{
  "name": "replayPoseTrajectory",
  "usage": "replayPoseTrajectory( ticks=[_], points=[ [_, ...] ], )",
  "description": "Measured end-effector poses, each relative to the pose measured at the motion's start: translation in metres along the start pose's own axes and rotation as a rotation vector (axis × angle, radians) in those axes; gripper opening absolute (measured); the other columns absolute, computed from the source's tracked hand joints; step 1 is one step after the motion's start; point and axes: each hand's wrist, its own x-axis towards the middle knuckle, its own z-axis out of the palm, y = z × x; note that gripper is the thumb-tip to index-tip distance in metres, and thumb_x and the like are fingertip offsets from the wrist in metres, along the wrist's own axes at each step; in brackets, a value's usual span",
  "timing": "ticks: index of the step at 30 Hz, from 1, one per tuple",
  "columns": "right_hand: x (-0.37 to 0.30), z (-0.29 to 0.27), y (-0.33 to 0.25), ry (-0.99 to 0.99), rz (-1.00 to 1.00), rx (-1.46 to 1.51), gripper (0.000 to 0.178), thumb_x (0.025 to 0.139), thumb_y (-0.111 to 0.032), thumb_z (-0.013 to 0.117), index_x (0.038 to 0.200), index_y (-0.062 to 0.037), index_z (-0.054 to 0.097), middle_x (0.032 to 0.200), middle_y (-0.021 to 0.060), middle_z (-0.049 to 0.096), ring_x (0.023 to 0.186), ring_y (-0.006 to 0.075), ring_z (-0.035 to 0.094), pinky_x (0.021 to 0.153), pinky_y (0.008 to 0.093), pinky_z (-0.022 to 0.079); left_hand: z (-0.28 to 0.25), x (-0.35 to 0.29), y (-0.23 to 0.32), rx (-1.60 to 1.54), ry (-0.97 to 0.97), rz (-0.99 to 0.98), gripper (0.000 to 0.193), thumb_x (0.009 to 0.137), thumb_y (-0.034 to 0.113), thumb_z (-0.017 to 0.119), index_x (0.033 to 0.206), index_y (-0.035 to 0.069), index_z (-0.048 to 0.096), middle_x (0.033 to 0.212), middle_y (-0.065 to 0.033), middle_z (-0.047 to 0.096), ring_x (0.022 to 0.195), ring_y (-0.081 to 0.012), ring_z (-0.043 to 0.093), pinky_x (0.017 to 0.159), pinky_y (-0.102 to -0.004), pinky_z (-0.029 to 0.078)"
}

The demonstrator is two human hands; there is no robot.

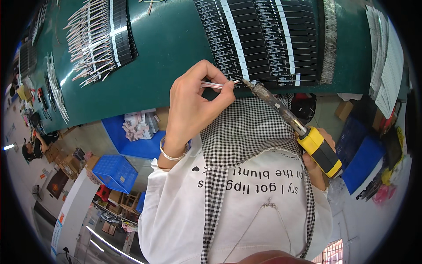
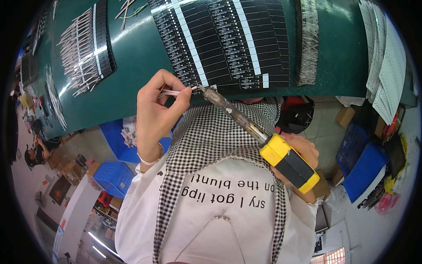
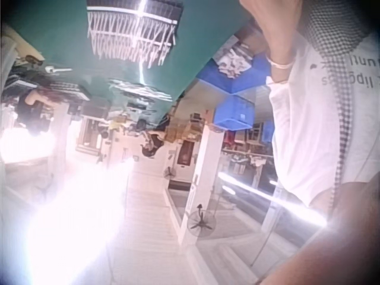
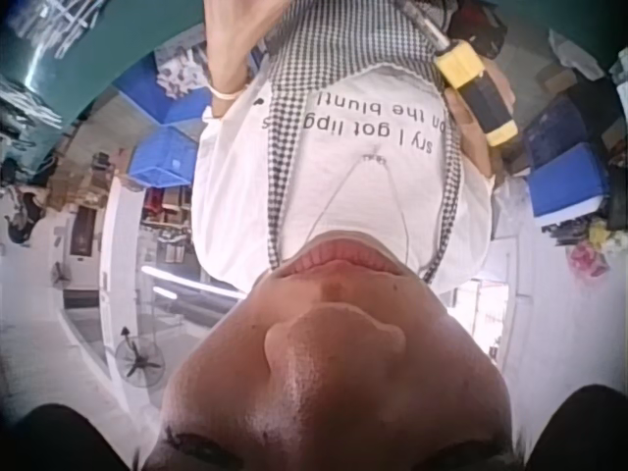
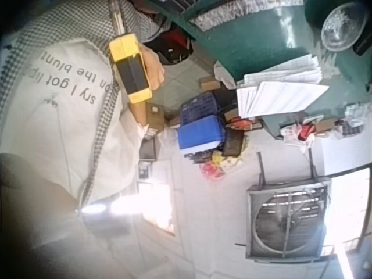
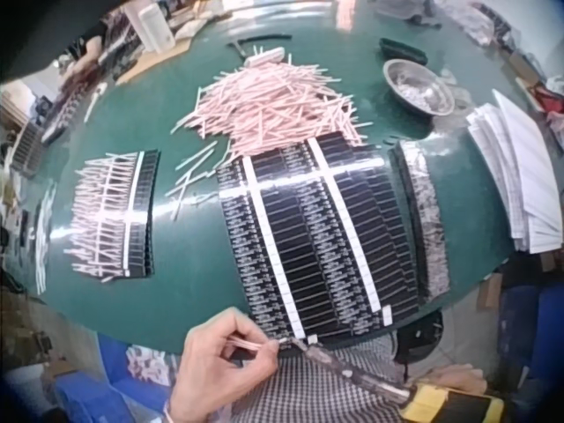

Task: The person solders wire leads onto circuit board strips by positioning the wires onto the contact points and applying a soldering iron.

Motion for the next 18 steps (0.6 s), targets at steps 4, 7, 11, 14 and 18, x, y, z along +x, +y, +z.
replayPoseTrajectory(
  ticks=[4,7,11,14,18],
  points=[
    [0.001,-0.001,-0.002,-0.019,-0.003,-0.014,0.06,0.077,-0.054,0.067,0.095,0.0031,0.061,0.089,0.0143,0.064,0.075,0.0255,0.063,0.069,0.0329,0.048,0.002,0.0,-0.003,0.002,0.002,0.021,0.018,0.072,0.011,0.073,0.074,0.004,0.057,0.067,-0.001,0.06,0.054,-0.0087,0.051,0.049,-0.0231,0.039],
    [0.002,0.0,-0.001,0.0,-0.036,0.011,0.061,0.076,-0.054,0.068,0.095,0.0029,0.061,0.089,0.0146,0.064,0.075,0.0255,0.063,0.069,0.033,0.048,0.002,0.001,-0.004,-0.007,-0.001,0.038,0.018,0.071,0.011,0.073,0.074,0.004,0.057,0.067,-0.001,0.059,0.053,-0.0095,0.051,0.049,-0.0239,0.038],
    [0.008,0.001,-0.006,-0.027,-0.046,0.052,0.061,0.075,-0.054,0.069,0.094,0.0031,0.06,0.088,0.0147,0.064,0.075,0.025,0.062,0.068,0.0326,0.048,0.002,0.002,-0.003,0.015,-0.004,0.025,0.017,0.07,0.011,0.073,0.074,0.005,0.057,0.067,-0.0011,0.06,0.053,-0.01,0.051,0.049,-0.0244,0.038],
    [0.009,0.001,-0.005,-0.031,-0.045,0.048,0.062,0.075,-0.055,0.068,0.094,0.0031,0.06,0.087,0.0141,0.063,0.074,0.0247,0.062,0.068,0.0324,0.048,0.002,0.002,-0.002,-0.002,-0.003,0.015,0.018,0.07,0.012,0.073,0.074,0.005,0.058,0.067,-0.001,0.06,0.053,-0.0102,0.051,0.049,-0.0248,0.038],
    [0.011,0.0,-0.008,-0.053,-0.035,0.04,0.063,0.075,-0.057,0.067,0.095,0.003,0.06,0.084,0.0126,0.064,0.071,0.0243,0.062,0.067,0.0322,0.047,0.0,0.002,0.0,0.042,-0.017,0.009,0.017,0.07,0.011,0.073,0.074,0.005,0.057,0.067,-0.0011,0.06,0.052,-0.0105,0.051,0.05,-0.0249,0.039]
  ],
)
